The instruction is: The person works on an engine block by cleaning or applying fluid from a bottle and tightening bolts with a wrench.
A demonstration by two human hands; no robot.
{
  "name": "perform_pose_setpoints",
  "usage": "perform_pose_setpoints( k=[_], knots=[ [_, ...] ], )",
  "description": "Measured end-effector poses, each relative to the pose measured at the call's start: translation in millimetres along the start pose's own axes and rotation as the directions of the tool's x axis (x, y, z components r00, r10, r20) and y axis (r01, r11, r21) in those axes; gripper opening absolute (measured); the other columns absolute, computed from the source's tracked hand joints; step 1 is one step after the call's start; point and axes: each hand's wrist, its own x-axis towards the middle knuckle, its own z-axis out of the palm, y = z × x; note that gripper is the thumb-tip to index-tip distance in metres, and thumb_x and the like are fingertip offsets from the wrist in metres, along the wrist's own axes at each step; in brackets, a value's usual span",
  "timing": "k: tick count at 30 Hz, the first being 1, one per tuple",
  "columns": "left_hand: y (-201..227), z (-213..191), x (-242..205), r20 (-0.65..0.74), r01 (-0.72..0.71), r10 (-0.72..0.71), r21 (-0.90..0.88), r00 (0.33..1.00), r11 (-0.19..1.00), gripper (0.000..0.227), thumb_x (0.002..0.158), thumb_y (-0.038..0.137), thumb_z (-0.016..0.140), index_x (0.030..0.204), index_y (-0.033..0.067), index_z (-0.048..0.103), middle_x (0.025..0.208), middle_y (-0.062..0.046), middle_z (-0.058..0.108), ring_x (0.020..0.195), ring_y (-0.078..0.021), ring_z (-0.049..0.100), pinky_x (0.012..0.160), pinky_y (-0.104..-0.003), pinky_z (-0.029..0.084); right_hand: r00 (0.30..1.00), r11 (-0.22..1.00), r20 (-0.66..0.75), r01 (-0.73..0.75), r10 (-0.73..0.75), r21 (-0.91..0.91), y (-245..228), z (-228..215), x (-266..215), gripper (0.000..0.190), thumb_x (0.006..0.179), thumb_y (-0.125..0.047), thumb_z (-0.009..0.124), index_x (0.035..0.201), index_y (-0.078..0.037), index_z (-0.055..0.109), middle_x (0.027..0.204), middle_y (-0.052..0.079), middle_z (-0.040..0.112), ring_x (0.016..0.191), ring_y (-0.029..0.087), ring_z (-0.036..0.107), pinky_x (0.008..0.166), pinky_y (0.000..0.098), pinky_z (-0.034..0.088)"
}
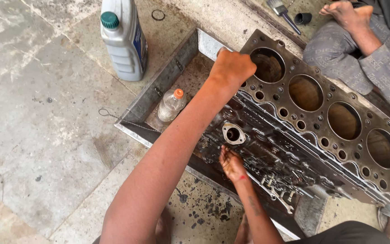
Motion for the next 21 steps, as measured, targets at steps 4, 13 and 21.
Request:
perform_pose_setpoints(
  k=[4, 13, 21],
  knots=[
    [0, -6, 4, 0.115, -0.024, 0.018, 0.057, 0.993, 0.998, 0.015, 0.082, 0.005, 0.078, 0.094, 0.0129, 0.077, 0.098, -0.004, 0.076, 0.096, -0.0218, 0.075, 0.092, -0.046, 0.052, 0.995, 0.901, 0.104, -0.053, 0.008, 0.431, -13, -14, -14, 0.016, 0.091, -0.009, 0.069, 0.104, -0.002, 0.074, 0.109, 0.013, 0.079, 0.098, 0.027, 0.077, 0.087, 0.0354, 0.061],
    [1, 5, -1, -0.037, -0.042, 0.042, 0.003, 0.998, 0.999, 0.012, 0.084, 0.004, 0.079, 0.091, 0.0145, 0.077, 0.099, -0.005, 0.076, 0.098, -0.0258, 0.072, 0.090, -0.047, 0.055, 0.953, 0.651, -0.192, 0.008, -0.235, -0.759, 48, -40, -21, 0.008, 0.093, -0.008, 0.070, 0.097, -0.006, 0.076, 0.095, 0.017, 0.077, 0.088, 0.032, 0.076, 0.077, 0.0394, 0.059],
    [-4, -18, -6, 0.193, -0.019, 0.016, 0.011, 0.981, 1.000, 0.023, 0.072, 0.018, 0.088, 0.091, 0.0122, 0.075, 0.096, -0.002, 0.075, 0.095, -0.0201, 0.073, 0.089, -0.041, 0.052, 0.951, 0.588, 0.018, 0.206, -0.310, -0.782, 6, 18, -26, 0.015, 0.092, -0.015, 0.071, 0.104, -0.006, 0.071, 0.089, 0.015, 0.075, 0.077, 0.028, 0.072, 0.068, 0.0377, 0.057]
  ],
)
